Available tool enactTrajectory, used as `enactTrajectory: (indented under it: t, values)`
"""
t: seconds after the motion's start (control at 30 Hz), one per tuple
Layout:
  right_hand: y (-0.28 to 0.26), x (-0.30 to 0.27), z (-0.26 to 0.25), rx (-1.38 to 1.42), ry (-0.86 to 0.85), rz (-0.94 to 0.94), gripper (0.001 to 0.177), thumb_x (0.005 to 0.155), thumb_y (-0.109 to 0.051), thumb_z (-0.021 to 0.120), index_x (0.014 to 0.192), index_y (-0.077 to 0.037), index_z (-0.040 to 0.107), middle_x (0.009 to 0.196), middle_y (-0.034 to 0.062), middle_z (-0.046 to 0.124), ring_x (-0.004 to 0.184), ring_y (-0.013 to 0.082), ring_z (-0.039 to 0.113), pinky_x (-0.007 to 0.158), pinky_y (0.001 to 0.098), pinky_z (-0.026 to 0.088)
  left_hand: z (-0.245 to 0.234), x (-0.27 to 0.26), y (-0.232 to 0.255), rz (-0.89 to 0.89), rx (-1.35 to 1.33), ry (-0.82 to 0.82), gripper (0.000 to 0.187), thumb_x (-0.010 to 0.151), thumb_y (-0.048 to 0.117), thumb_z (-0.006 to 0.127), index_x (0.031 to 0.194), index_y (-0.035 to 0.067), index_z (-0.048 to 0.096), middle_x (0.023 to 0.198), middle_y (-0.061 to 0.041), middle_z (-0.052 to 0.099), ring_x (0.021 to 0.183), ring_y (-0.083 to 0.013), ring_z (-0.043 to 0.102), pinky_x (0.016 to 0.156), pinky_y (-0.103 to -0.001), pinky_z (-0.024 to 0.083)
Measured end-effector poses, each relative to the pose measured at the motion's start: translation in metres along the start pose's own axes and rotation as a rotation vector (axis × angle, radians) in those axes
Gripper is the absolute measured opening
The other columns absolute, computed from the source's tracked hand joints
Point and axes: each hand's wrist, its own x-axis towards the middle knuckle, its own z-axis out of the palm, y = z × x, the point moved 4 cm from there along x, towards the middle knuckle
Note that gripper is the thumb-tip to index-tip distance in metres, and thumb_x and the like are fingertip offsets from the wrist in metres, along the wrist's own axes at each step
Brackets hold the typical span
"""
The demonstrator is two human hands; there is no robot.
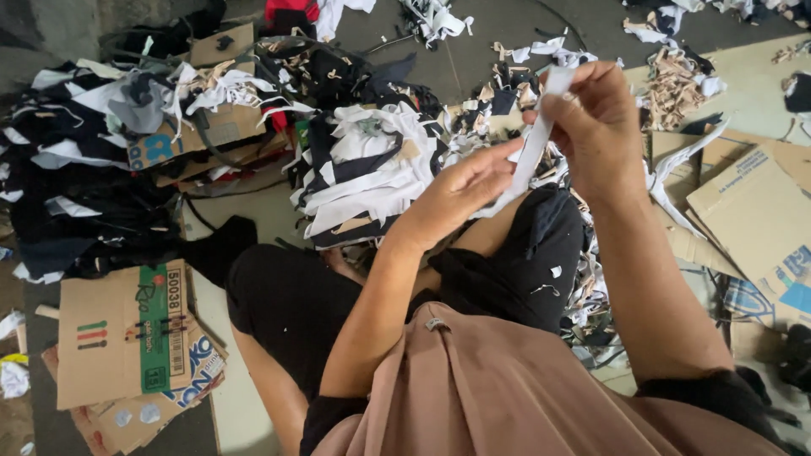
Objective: The person sits on the floor and sorts through piles of black and white fabric scraps. They pick up pieces, separate them, and place them into a pile on a cardboard box. The person also handles a larger piece of cardboard, folding it and placing it on the pile.
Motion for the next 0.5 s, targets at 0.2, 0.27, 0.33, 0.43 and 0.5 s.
enactTrajectory:
  t: [0.2,0.27,0.33,0.43,0.5]
  values:
    - [-0.006,-0.008,0.000,-0.409,-0.129,-0.195,0.061,0.096,0.014,0.066,0.147,-0.003,0.036,0.157,0.0301,0.037,0.125,0.0230,0.059,0.100,0.0314,0.058,-0.003,0.001,-0.019,0.005,0.047,0.010,0.059,0.104,0.046,0.050,0.156,0.021,0.037,0.146,-0.011,0.054,0.134,-0.0252,0.055,0.110,-0.039,0.053]
    - [-0.023,-0.016,0.008,-0.509,-0.135,-0.172,0.054,0.097,0.009,0.067,0.144,-0.002,0.043,0.153,0.0224,0.043,0.111,0.0221,0.065,0.094,0.0299,0.057,-0.004,0.000,-0.015,-0.011,0.069,0.047,0.060,0.104,0.044,0.052,0.157,0.022,0.035,0.150,-0.008,0.050,0.139,-0.0255,0.050,0.113,-0.042,0.048]
    - [-0.043,-0.023,0.018,-0.610,-0.145,-0.153,0.047,0.099,0.005,0.068,0.142,-0.001,0.050,0.149,0.0147,0.050,0.096,0.0212,0.071,0.088,0.0284,0.056,-0.003,0.002,-0.012,-0.021,0.093,0.090,0.061,0.104,0.042,0.054,0.158,0.023,0.034,0.153,-0.005,0.046,0.143,-0.0259,0.045,0.116,-0.045,0.042]
    - [-0.064,-0.029,0.036,-0.678,-0.273,-0.071,0.045,0.097,0.004,0.064,0.139,-0.002,0.052,0.146,0.0160,0.054,0.096,0.0220,0.071,0.091,0.0324,0.060,0.000,0.006,-0.012,-0.007,0.146,0.105,0.080,0.101,0.042,0.057,0.163,0.020,0.011,0.175,-0.010,0.003,0.162,-0.0291,0.003,0.127,-0.049,0.023]
    - [-0.070,-0.033,0.040,-0.629,-0.319,-0.118,0.042,0.099,0.004,0.063,0.140,-0.002,0.053,0.139,0.0122,0.057,0.100,0.0230,0.073,0.094,0.0302,0.061,0.006,0.006,-0.013,0.032,0.126,0.061,0.075,0.103,0.033,0.060,0.163,0.020,0.018,0.174,-0.008,0.014,0.163,-0.0262,0.008,0.130,-0.047,0.018]
